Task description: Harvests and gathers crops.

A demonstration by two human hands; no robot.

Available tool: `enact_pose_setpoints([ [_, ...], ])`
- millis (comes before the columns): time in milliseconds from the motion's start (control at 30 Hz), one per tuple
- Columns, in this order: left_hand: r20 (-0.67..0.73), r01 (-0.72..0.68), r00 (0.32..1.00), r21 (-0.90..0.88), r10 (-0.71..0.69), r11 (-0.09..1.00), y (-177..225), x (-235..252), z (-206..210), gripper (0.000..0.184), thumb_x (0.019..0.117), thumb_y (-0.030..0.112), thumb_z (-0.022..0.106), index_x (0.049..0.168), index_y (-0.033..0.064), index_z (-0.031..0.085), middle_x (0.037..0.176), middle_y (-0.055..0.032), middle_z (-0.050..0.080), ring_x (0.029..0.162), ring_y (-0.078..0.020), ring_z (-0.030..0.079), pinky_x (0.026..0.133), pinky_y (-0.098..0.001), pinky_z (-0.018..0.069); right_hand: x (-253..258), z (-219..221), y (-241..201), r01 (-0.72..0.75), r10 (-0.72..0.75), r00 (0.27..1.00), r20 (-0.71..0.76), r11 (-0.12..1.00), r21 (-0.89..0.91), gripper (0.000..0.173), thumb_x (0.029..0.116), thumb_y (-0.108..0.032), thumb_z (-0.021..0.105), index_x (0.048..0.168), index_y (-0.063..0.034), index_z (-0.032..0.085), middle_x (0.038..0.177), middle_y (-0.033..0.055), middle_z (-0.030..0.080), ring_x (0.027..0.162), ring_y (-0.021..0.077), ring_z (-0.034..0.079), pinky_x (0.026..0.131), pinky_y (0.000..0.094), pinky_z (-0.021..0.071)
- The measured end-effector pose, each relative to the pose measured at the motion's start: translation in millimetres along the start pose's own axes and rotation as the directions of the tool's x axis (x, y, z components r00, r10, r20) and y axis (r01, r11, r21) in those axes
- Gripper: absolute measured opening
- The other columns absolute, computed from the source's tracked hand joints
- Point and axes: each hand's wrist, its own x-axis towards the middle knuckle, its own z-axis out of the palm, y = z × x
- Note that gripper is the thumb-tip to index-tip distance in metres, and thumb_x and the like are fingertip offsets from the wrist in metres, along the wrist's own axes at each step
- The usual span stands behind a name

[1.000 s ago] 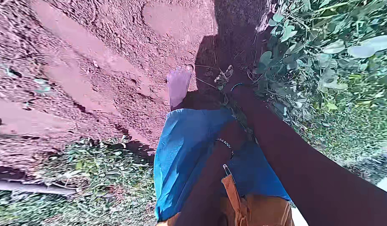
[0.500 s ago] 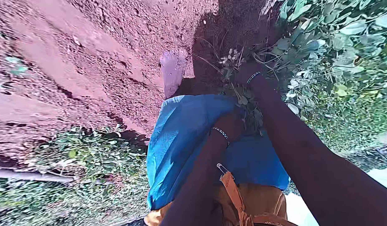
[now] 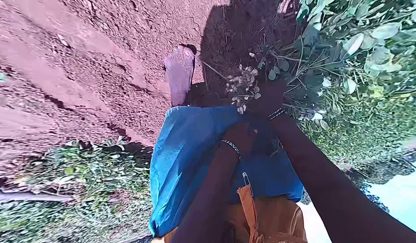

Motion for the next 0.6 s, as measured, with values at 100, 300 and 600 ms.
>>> enact_pose_setpoints([
  [100,-0.180,-0.197,0.965,-0.023,0.189,0.980,-45,63,51,0.051,0.1097,0.036,0.047,0.152,0.0086,0.047,0.145,-0.0223,0.057,0.133,-0.0395,0.056,0.110,-0.0609,0.0443,65,-34,26,-0.092,0.089,0.995,-0.037,0.992,-0.090,0.063,0.0818,-0.018,0.075,0.140,-0.0008,0.057,0.147,0.0290,0.049,0.143,0.0472,0.039,0.116,0.0677,0.0229],
  [300,-0.157,-0.179,0.973,-0.048,0.169,0.983,-41,65,42,0.051,0.1104,0.036,0.045,0.154,0.0106,0.045,0.151,-0.0173,0.053,0.137,-0.0317,0.054,0.115,-0.0529,0.0420,137,28,90,-0.449,0.443,0.852,0.278,0.892,-0.048,0.096,0.0809,-0.043,0.080,0.152,0.0060,0.038,0.159,0.0361,0.029,0.146,0.0552,0.031,0.109,0.0781,0.0302],
  [600,-0.545,-0.394,0.828,-0.391,0.136,0.832,-40,51,25,0.040,0.1092,0.024,0.050,0.141,0.0017,0.056,0.129,-0.0186,0.066,0.116,-0.0255,0.065,0.102,-0.0442,0.0510,18,-25,23,-0.417,0.368,0.900,0.236,0.884,0.213,0.061,0.0932,-0.031,0.072,0.134,0.0112,0.057,0.138,0.0354,0.055,0.130,0.0513,0.053,0.103,0.0679,0.0441],
])
